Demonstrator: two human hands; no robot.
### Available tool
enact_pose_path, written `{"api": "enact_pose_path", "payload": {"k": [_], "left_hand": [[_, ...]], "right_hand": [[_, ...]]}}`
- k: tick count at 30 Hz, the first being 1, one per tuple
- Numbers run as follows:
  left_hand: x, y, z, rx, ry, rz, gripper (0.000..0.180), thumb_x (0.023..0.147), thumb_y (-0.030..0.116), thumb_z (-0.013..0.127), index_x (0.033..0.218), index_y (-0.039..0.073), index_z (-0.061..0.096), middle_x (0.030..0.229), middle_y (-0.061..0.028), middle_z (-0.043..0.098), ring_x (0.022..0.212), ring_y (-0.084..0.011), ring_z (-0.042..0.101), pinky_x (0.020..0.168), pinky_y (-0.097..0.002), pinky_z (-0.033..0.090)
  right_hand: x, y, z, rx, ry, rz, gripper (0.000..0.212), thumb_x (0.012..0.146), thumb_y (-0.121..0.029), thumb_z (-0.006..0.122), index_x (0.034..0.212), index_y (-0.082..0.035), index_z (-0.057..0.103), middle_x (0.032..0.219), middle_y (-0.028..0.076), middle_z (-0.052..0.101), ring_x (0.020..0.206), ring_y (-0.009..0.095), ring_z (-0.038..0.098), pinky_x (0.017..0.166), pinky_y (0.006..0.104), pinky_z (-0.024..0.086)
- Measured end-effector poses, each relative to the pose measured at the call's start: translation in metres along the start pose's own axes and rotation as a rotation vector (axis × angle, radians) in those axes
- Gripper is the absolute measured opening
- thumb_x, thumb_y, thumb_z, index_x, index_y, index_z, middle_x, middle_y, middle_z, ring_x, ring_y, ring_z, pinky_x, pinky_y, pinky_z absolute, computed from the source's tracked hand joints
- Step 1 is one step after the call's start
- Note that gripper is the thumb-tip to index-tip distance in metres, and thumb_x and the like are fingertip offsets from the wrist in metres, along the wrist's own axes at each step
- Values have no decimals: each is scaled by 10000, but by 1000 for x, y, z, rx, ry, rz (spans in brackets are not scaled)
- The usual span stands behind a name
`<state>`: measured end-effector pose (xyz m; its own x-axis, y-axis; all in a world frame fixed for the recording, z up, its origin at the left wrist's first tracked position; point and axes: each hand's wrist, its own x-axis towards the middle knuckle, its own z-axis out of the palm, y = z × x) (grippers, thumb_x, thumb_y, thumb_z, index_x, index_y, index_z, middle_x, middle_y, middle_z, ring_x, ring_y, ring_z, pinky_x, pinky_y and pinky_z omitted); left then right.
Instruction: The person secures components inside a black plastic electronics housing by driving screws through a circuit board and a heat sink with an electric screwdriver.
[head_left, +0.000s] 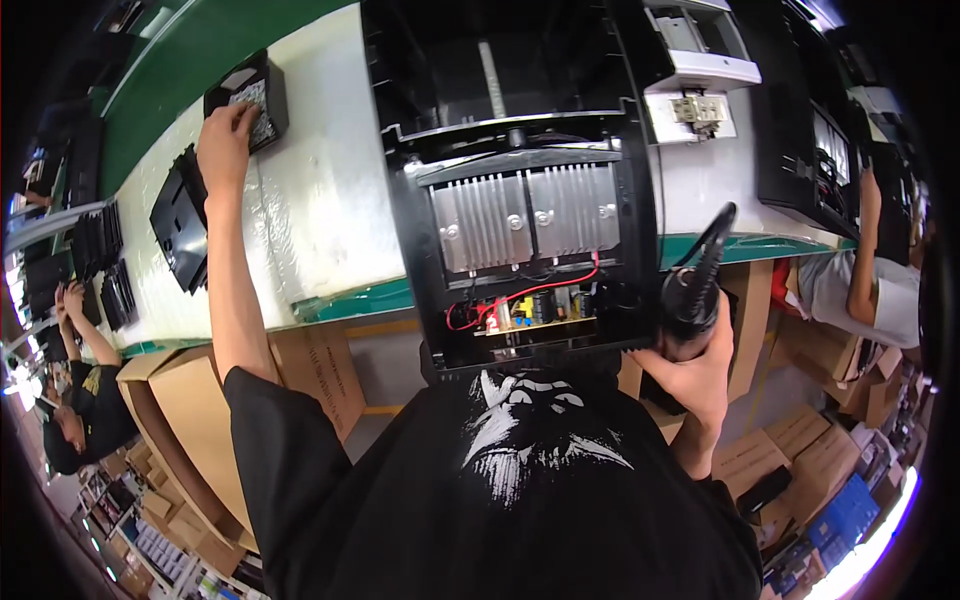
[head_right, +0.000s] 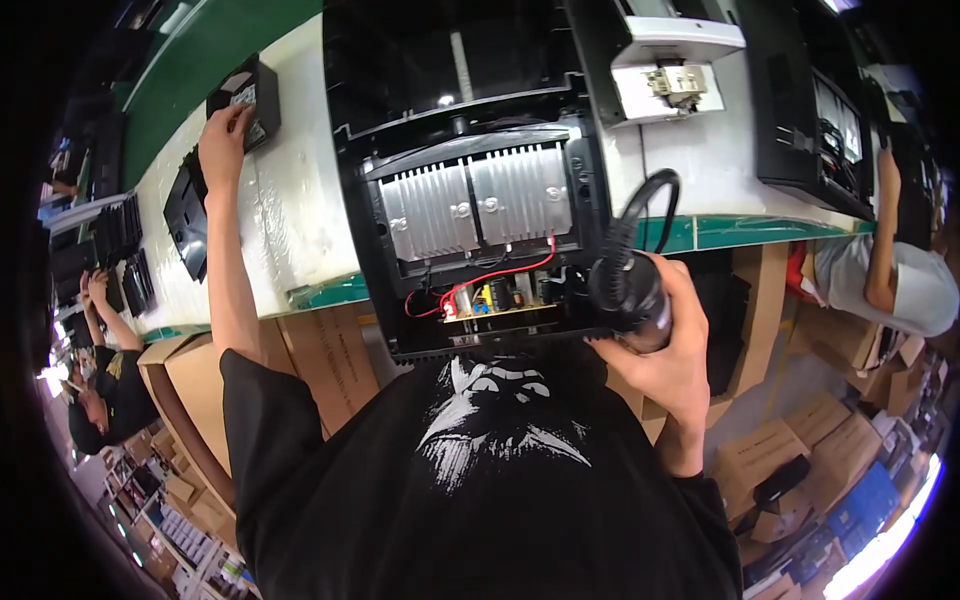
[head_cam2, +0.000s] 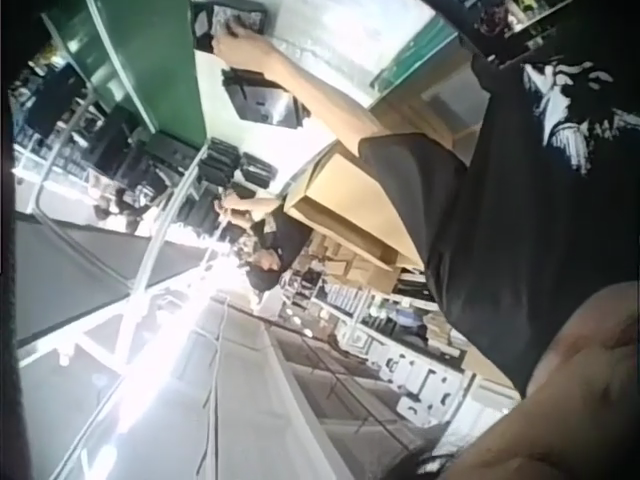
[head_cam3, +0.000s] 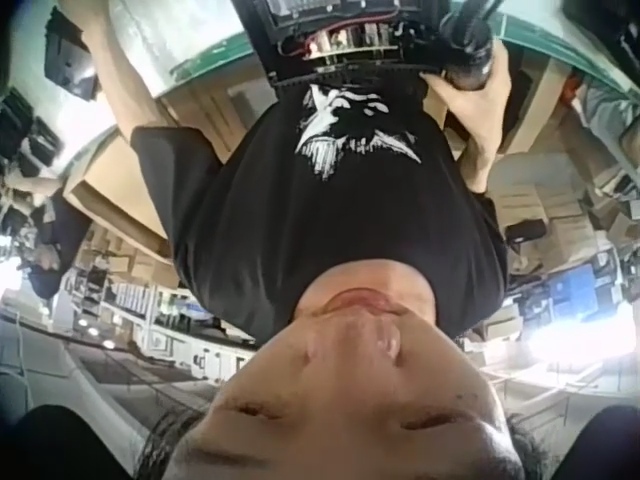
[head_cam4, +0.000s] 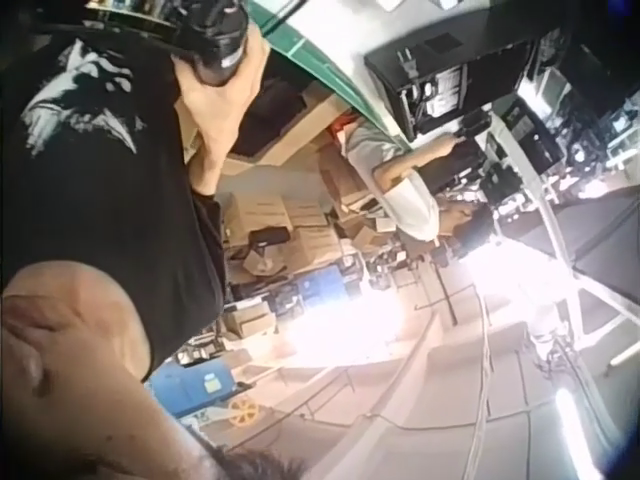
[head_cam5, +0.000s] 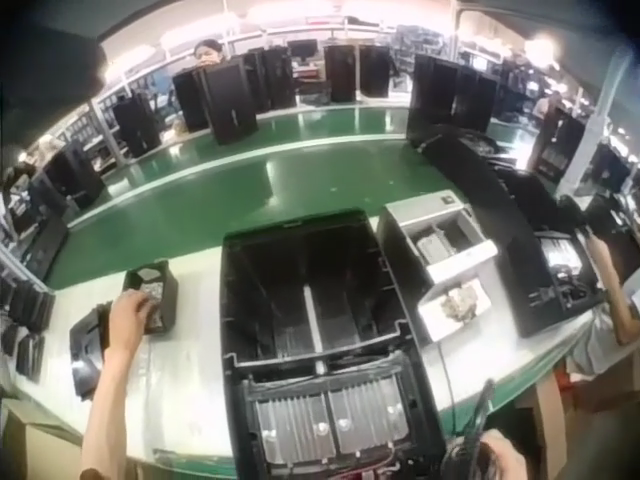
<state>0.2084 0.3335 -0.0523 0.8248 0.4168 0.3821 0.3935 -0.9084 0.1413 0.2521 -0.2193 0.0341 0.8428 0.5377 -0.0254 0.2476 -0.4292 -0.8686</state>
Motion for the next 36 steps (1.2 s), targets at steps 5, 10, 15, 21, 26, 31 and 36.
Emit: {"api": "enact_pose_path", "payload": {"k": [5,10,15,21,26,31,36], "left_hand": [[-2,7,-2,-74,-20,-111,219,831,288,639,929,102,699,835,-123,659,762,-291,636,680,-343,476],[-7,-4,-6,-84,-37,-151,240,837,277,637,991,99,688,872,-125,667,790,-270,642,716,-334,485],[-15,69,-23,-308,1,-232,344,879,251,602,1199,128,596,1129,-97,622,955,-204,615,799,-295,478],[-94,208,-71,-1133,96,-298,385,912,117,502,1272,-21,491,1270,-145,533,1174,-224,507,999,-344,381],[-117,264,-72,-1234,71,-250,578,789,-100,420,1359,-44,343,1445,-174,311,1367,-261,263,1127,-350,172],[-127,250,-69,-1326,81,-316,642,688,-145,364,1320,-43,410,1443,-184,316,1364,-264,274,1129,-356,171],[-124,254,-67,-1412,109,-336,602,646,-161,353,1217,-49,512,1439,-190,323,1361,-277,282,1123,-358,189]], "right_hand": [[-8,12,-2,136,60,147,744,529,-27,822,1177,12,458,971,63,571,823,162,553,765,265,453],[-1,-1,-24,372,-12,17,977,639,-214,840,1379,17,246,828,104,552,516,105,512,475,180,381],[0,-54,-84,848,67,-382,606,783,-272,730,1285,-72,456,638,62,598,497,177,580,444,260,494],[-10,-85,-129,1161,100,-1029,211,716,-89,729,658,-75,526,625,-3,570,458,78,541,403,157,464],[-1,-92,-99,1275,108,-1136,226,694,39,702,587,-30,515,613,71,589,435,151,572,437,230,541],[0,-91,-38,658,282,-899,308,739,-93,730,591,-64,461,666,35,523,438,147,532,452,190,449],[8,-88,-20,467,58,-878,818,805,-658,514,1319,-48,332,740,45,477,464,150,485,454,261,426]]}}
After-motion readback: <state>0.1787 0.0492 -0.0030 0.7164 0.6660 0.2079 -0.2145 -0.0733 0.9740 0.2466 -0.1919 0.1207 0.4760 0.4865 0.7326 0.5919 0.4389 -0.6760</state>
